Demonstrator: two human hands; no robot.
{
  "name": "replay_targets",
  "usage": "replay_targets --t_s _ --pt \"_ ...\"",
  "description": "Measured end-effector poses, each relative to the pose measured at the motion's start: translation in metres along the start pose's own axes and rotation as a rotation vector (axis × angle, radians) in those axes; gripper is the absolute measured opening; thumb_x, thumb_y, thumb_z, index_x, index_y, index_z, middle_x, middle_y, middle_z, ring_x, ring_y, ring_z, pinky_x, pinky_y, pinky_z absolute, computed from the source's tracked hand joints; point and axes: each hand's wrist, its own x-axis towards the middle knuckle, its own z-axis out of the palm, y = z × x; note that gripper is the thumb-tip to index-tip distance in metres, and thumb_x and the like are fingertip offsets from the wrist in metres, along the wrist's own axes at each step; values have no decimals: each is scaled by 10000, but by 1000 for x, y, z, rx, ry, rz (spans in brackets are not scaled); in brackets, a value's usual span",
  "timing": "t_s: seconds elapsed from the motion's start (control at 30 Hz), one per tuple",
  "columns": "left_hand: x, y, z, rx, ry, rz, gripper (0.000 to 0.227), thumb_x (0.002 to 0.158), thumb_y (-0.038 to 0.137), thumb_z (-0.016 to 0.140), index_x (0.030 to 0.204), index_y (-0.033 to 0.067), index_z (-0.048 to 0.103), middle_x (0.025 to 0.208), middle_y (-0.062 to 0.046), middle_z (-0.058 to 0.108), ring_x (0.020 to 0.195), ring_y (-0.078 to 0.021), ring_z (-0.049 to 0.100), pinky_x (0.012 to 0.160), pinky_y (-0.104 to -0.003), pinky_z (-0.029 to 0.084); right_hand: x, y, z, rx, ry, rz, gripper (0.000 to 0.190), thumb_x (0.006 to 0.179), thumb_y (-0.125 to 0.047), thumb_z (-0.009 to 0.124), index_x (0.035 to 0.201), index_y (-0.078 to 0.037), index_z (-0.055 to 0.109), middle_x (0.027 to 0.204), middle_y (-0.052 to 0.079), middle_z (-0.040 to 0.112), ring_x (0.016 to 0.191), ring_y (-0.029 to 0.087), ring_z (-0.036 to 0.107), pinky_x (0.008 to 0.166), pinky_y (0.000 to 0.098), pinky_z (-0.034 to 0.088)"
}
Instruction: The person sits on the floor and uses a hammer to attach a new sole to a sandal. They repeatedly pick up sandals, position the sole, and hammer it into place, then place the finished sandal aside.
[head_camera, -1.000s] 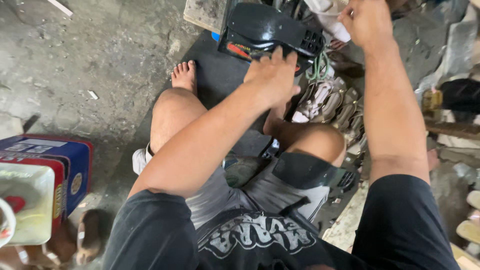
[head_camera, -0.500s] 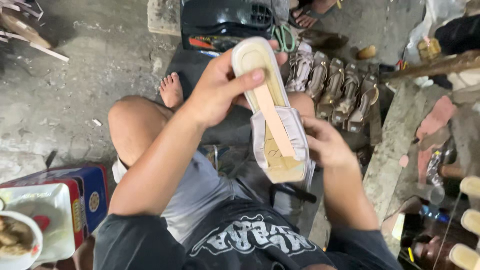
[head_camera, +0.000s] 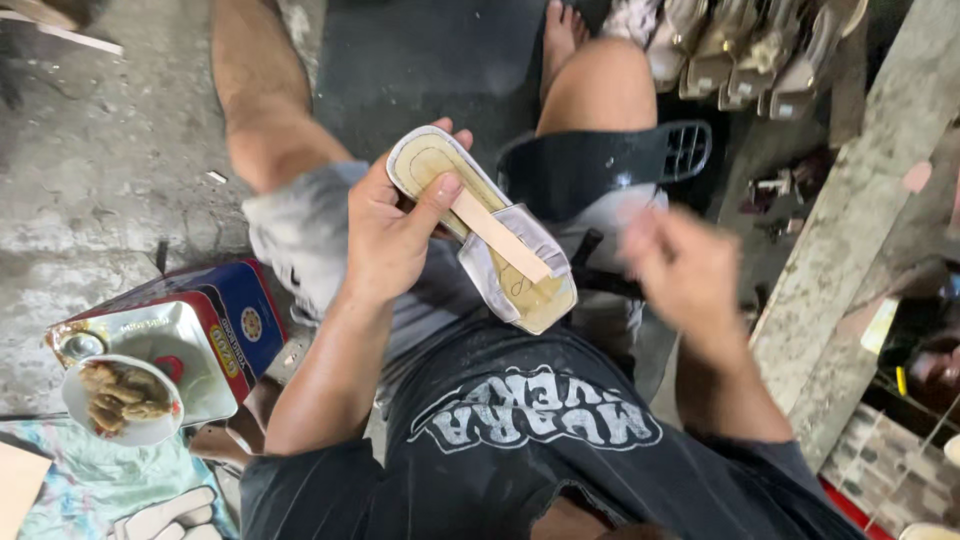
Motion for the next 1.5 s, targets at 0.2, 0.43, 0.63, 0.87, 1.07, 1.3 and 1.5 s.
replay_targets --t_s 0.2,0.43,0.63,0.87,1.07,1.3,1.5 --pt "12 -15 0 67 -14 69 499 1051 31 667 1506 -39 473 1418 -136 651 1277 -160 651 1110 -310 542 67 -4 -4 -153 125 -178 335 1099 -111 681 1393 48 662 781 164 650 618 184 613 610 340 511" --pt "10 -31 -11 127 -38 29 498 1078 27 682 1538 25 492 1414 -140 699 1242 -165 663 1095 -306 556 64 80 -7 -45 419 -184 209 1183 -118 554 1060 27 642 886 94 686 728 165 632 674 275 516" --pt "11 -19 -13 -44 -114 53 508 1132 47 679 1552 53 395 1413 -136 666 1314 -152 643 1138 -295 548 23 111 -49 105 490 -295 246 1150 -152 517 1047 34 640 1035 150 694 856 281 652 826 338 611" --pt "7 -1 -6 65 -203 96 447 1196 224 588 1558 39 403 1482 -152 634 1344 -171 612 1178 -293 505 -2 0 -44 523 -4 -26 314 1033 -182 629 1245 37 556 1080 98 679 882 178 639 796 278 551" --pt "-3 23 -6 -28 -333 94 882 1104 752 272 1594 26 376 1546 -142 575 1363 -194 571 1160 -287 469 8 -44 20 893 -330 104 414 1025 -149 704 1348 66 559 1205 109 697 1103 147 677 1013 272 535" --pt "-10 50 0 44 -373 47 1138 933 919 167 1610 22 342 1549 -140 574 1407 -247 618 943 -281 641 22 -59 47 853 -177 -54 330 1062 -61 713 1330 54 558 1219 114 686 1107 137 674 998 255 535" --pt "-12 52 2 103 -362 58 1138 930 926 112 1612 42 332 1559 -144 571 1412 -253 638 874 -292 684 28 -61 49 796 -164 -92 320 1071 -55 712 1330 45 556 1249 105 670 1135 134 667 1027 256 533"
